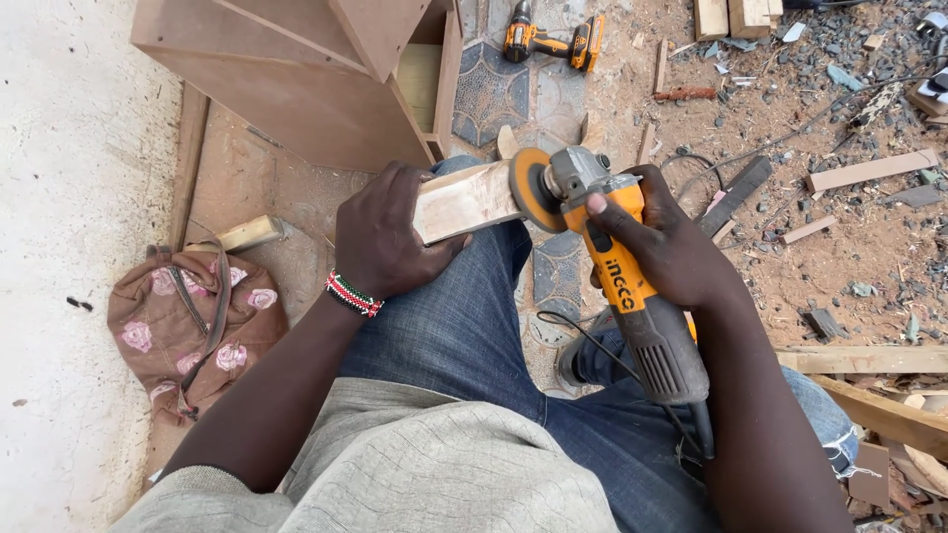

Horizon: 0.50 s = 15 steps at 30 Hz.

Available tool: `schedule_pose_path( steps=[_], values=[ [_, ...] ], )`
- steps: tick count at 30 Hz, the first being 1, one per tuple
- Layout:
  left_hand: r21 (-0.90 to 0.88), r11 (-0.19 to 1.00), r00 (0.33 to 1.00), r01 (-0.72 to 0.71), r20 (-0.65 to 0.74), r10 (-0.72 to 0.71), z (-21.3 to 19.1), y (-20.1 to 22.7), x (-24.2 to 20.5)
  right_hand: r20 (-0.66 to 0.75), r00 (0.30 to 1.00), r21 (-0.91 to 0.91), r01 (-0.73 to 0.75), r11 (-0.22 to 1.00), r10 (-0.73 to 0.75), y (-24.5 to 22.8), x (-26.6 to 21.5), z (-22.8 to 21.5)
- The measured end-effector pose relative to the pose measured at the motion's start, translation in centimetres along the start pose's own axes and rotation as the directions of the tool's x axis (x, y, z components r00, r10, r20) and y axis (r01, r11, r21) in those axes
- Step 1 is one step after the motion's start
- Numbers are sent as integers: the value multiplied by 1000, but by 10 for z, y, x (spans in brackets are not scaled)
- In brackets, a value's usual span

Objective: Using a handheld angle grinder to smooth and shape a curved wooden furniture component.

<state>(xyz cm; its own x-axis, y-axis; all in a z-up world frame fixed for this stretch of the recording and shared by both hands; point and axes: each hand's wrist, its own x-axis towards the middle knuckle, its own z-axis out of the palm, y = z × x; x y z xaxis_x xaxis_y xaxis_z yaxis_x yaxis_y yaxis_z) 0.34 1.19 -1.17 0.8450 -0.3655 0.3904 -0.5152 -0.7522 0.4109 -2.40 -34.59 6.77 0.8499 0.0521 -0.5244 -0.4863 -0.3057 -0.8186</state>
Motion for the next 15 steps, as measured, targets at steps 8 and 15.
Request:
schedule_pose_path(
  steps=[8, 15],
  values=[
    [-59, 998, 999, 31, 25, -29, 2, -9, -2, 71, 997, 230, -54, 972, 38, 59, 45, -25],
    [-140, 989, 998, 40, 45, -34, 9, -28, -2, 16, 1000, 18, 18, 1000, -18, 6, 4, -3]
  ],
)
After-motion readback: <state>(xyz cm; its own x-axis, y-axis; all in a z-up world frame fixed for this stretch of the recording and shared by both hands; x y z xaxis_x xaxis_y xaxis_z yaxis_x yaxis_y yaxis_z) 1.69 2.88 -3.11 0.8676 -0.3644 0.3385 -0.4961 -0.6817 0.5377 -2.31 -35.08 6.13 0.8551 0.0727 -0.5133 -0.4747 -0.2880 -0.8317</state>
